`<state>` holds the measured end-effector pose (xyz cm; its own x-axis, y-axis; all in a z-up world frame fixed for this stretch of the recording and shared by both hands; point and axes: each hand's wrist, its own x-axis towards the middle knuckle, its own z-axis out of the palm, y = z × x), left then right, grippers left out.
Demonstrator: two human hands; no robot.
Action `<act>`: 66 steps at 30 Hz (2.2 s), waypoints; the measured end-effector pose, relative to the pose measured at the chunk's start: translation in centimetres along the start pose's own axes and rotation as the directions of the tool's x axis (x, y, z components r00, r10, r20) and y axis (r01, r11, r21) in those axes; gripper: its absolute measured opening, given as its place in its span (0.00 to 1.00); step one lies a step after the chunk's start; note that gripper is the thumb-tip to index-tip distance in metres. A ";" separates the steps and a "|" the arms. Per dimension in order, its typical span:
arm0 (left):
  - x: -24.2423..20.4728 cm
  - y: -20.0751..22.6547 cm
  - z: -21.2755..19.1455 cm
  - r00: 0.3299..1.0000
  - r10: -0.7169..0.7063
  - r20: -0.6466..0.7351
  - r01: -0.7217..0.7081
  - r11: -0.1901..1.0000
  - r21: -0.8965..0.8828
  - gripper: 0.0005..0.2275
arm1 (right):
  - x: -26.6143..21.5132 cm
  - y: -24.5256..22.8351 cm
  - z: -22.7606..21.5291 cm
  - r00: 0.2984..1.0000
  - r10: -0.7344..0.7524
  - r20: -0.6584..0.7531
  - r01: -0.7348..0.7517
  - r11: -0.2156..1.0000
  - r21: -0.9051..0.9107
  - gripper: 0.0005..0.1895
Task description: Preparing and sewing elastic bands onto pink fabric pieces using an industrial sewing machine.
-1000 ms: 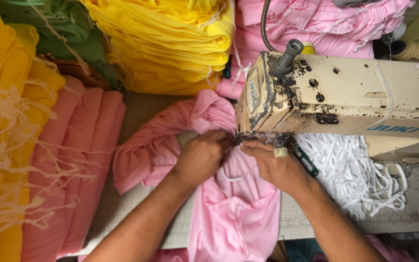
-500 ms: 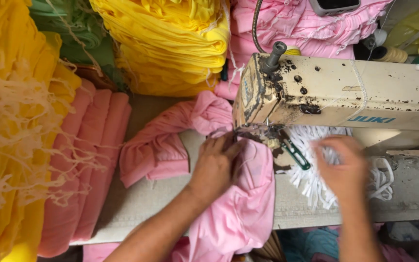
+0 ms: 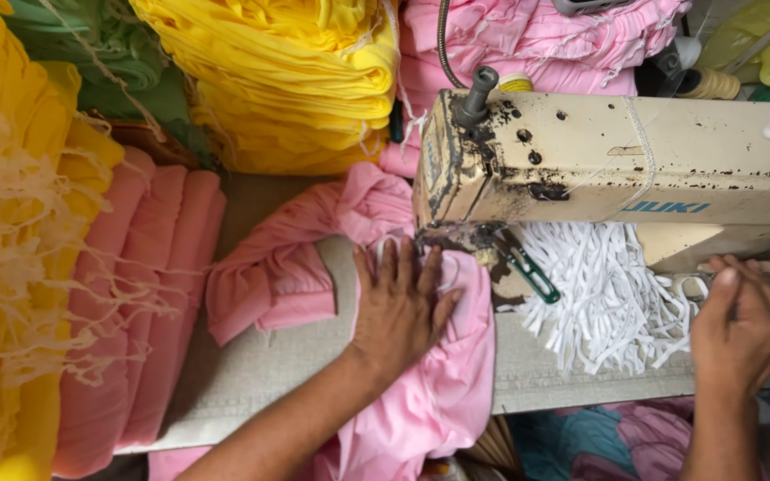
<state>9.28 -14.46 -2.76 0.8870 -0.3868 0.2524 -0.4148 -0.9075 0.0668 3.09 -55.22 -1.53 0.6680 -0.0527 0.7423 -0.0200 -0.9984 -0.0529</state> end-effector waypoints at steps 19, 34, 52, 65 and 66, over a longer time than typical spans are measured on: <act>7.5 -10.8 -0.2 0.879 0.467 -0.099 -0.383 0.565 -0.731 0.07 | 4.9 -17.4 6.6 0.933 -0.149 0.328 0.129 0.988 0.079 0.10; 7.4 -9.7 -0.2 0.913 0.404 0.054 -0.203 0.566 -0.799 0.12 | 5.0 -21.0 8.2 0.882 -0.374 0.286 0.324 0.923 0.206 0.13; -12.3 -8.0 -8.6 0.988 0.032 -0.151 -0.105 0.860 -0.500 0.29 | 3.7 -26.5 -2.9 0.888 -0.442 0.130 0.217 0.651 0.727 0.04; 1.3 -4.4 -4.7 0.960 0.273 -0.062 -0.276 0.961 -0.033 0.14 | -3.0 -29.7 -7.5 0.813 -0.446 0.374 -0.004 0.639 0.769 0.07; 1.6 -4.3 -5.0 0.960 0.272 -0.065 -0.274 0.961 -0.039 0.14 | -2.8 -29.4 -7.6 0.811 -0.448 0.377 -0.002 0.642 0.767 0.07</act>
<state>11.52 -10.35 2.16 0.7257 -0.6071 0.3237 -0.6497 -0.7595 0.0323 -3.83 -25.84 3.06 0.8310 0.4123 0.3735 0.5563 -0.6253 -0.5473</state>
